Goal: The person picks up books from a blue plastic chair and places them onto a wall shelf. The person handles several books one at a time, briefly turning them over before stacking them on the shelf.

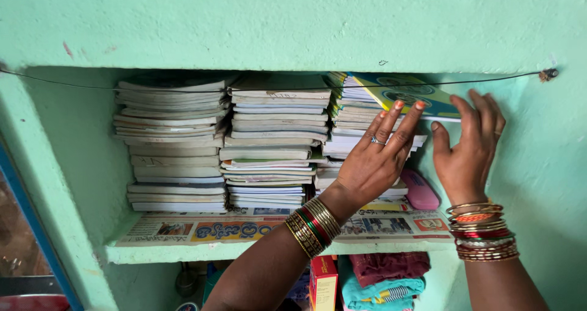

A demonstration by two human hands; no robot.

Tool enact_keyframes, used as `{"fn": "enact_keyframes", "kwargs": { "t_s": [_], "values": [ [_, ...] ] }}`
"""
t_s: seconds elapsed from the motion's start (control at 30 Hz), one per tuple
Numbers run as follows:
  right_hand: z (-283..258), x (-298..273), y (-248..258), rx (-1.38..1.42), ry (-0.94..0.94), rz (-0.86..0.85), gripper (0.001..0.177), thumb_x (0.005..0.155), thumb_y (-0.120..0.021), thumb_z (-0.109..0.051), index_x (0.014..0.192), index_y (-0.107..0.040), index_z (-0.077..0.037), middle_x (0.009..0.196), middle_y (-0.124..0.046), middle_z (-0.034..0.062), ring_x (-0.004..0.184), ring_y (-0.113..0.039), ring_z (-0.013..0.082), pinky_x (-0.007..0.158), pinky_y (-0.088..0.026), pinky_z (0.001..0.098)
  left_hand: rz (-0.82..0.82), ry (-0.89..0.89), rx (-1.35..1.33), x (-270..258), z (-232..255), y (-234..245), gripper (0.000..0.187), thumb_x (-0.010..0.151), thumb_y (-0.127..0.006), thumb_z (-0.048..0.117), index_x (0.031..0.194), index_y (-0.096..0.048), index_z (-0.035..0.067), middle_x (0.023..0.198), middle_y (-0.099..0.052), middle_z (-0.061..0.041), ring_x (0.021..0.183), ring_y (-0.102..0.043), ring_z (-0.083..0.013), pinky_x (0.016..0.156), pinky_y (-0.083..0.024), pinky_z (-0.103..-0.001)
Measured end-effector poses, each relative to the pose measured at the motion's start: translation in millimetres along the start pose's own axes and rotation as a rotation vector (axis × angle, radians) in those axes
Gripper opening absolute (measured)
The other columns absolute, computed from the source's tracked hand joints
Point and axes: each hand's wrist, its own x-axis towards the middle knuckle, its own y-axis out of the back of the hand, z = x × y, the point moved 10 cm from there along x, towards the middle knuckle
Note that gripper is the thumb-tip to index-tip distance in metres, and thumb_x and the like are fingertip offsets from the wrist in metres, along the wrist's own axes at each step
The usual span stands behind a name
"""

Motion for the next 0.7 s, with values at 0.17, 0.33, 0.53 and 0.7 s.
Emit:
{"fn": "enact_keyframes", "kwargs": {
  "t_s": [0.17,0.33,0.53,0.7],
  "values": [
    [6,-23,-17,-0.023,-0.027,0.021,0.073,0.106,-0.069,-0.009,0.167,-0.029,-0.008,0.171,-0.012,0.0269,0.158,-0.005,0.0535,0.131,-0.015,0.0660,-0.011,0.018,-0.017,-1,1,-8,0.043,0.109,-0.048,0.023,0.142,-0.065,0.002,0.173,-0.020,-0.013,0.162,-0.021,-0.0330,0.134,-0.022,-0.047],
    [25,-38,-42,-0.100,0.002,0.034,0.083,0.111,-0.066,-0.013,0.170,-0.008,-0.014,0.174,-0.001,0.0261,0.161,0.003,0.0520,0.129,-0.010,0.0631,-0.084,0.014,0.048,0,-4,-23,0.045,0.110,-0.048,0.023,0.149,-0.058,0.004,0.175,-0.015,-0.010,0.163,-0.018,-0.0300,0.135,-0.017,-0.048],
    [32,-23,-62,-0.035,0.029,-0.042,0.088,0.104,-0.067,-0.008,0.172,-0.010,-0.012,0.174,-0.004,0.0262,0.160,0.002,0.0522,0.135,-0.011,0.0635,-0.252,0.112,0.128,2,-29,-55,0.063,0.104,-0.043,0.012,0.165,-0.028,0.005,0.174,-0.007,-0.010,0.162,-0.012,-0.0274,0.132,-0.014,-0.050],
    [39,-15,-75,0.009,0.038,-0.165,0.085,0.099,-0.065,-0.003,0.170,-0.018,-0.007,0.178,-0.009,0.0248,0.166,-0.004,0.0497,0.140,-0.016,0.0586,-0.299,0.135,0.196,2,-42,-71,0.064,0.104,-0.042,0.011,0.165,-0.024,0.002,0.173,-0.007,-0.011,0.161,-0.010,-0.0263,0.131,-0.013,-0.051]
  ]
}}
